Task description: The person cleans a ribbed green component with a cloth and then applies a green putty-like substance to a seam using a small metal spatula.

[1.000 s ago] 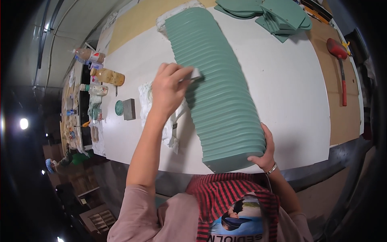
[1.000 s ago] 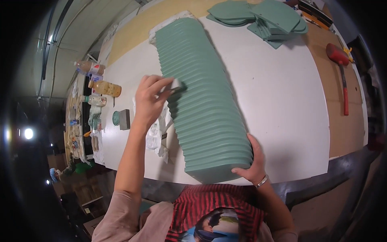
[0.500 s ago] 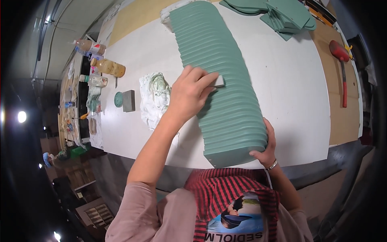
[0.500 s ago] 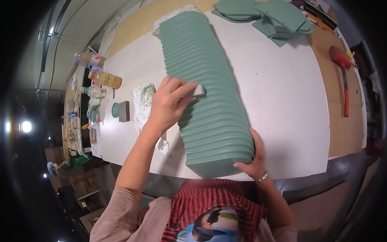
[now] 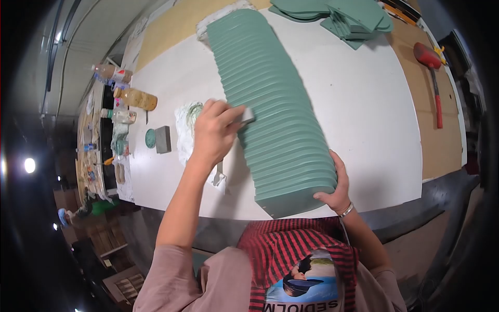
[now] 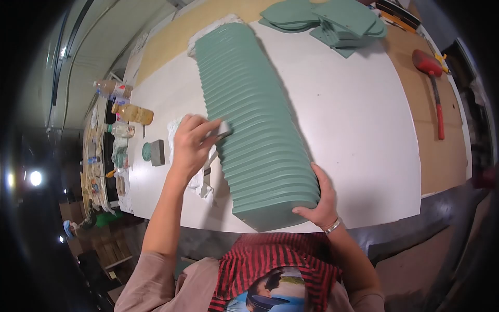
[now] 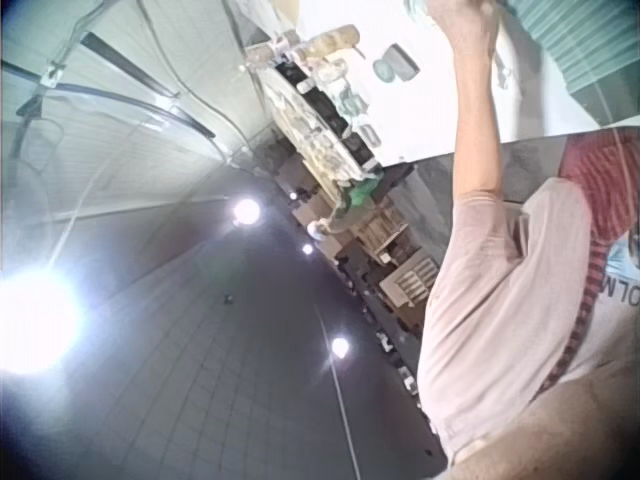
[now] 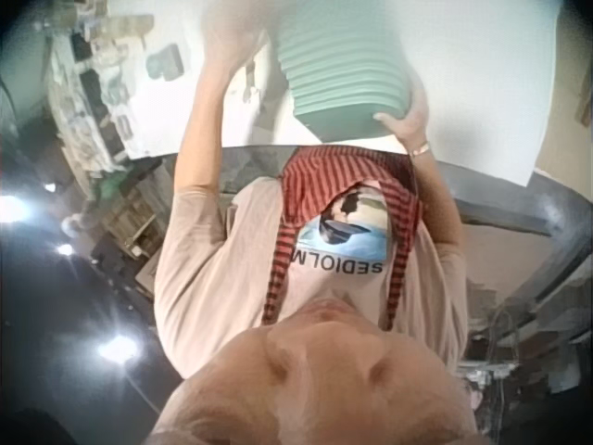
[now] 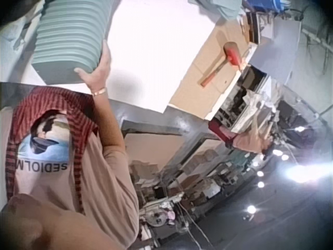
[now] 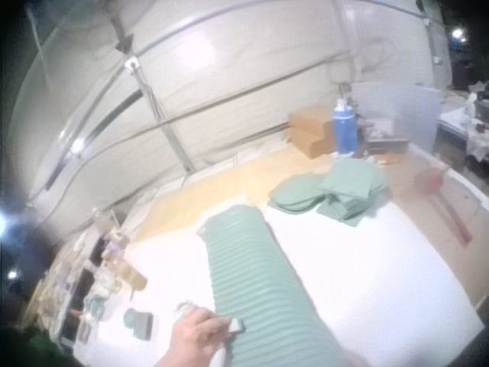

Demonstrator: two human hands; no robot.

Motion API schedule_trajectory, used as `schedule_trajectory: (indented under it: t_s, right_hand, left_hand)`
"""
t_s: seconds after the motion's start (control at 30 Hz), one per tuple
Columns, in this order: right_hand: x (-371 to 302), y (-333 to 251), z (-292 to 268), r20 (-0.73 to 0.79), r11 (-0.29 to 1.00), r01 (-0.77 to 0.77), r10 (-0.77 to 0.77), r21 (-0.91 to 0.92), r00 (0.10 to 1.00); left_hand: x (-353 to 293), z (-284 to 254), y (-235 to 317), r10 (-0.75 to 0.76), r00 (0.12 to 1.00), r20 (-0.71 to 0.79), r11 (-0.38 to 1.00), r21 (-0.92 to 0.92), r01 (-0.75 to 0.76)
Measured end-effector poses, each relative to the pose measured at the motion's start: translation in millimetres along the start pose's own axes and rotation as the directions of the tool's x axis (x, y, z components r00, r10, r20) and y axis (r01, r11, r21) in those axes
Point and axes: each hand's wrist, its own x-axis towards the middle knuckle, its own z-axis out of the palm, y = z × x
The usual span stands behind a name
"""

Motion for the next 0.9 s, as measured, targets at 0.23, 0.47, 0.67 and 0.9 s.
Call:
schedule_trajectory:
  t_s: [0.23,0.47,0.67,0.9]
  right_hand:
    - [2.7,-1.9,6.1,-0.012,1.000,0.000,0.000,0.030,1.000]
    - [2.0,-5.2,0.5,-0.040,0.999,-0.007,0.005,-0.039,0.999]
    - [5.6,-12.2,2.8,-0.011,0.994,0.044,-0.045,-0.100,0.999]
    - [6.4,-9.3,0.8,-0.028,0.996,0.052,-0.054,-0.074,0.998]
  left_hand:
    - [47.4,42.2,40.8,0.102,0.993,-0.056,0.994,-0.043,-0.105]
    - [-13.5,-13.4,-16.0,-0.103,0.992,0.069,0.994,-0.012,0.104]
    - [-13.5,-14.5,1.2,-0.169,0.981,-0.101,0.985,-0.043,0.165]
    - [-51.1,-15.5,-5.4,-0.205,0.978,0.023,0.977,-0.057,0.207]
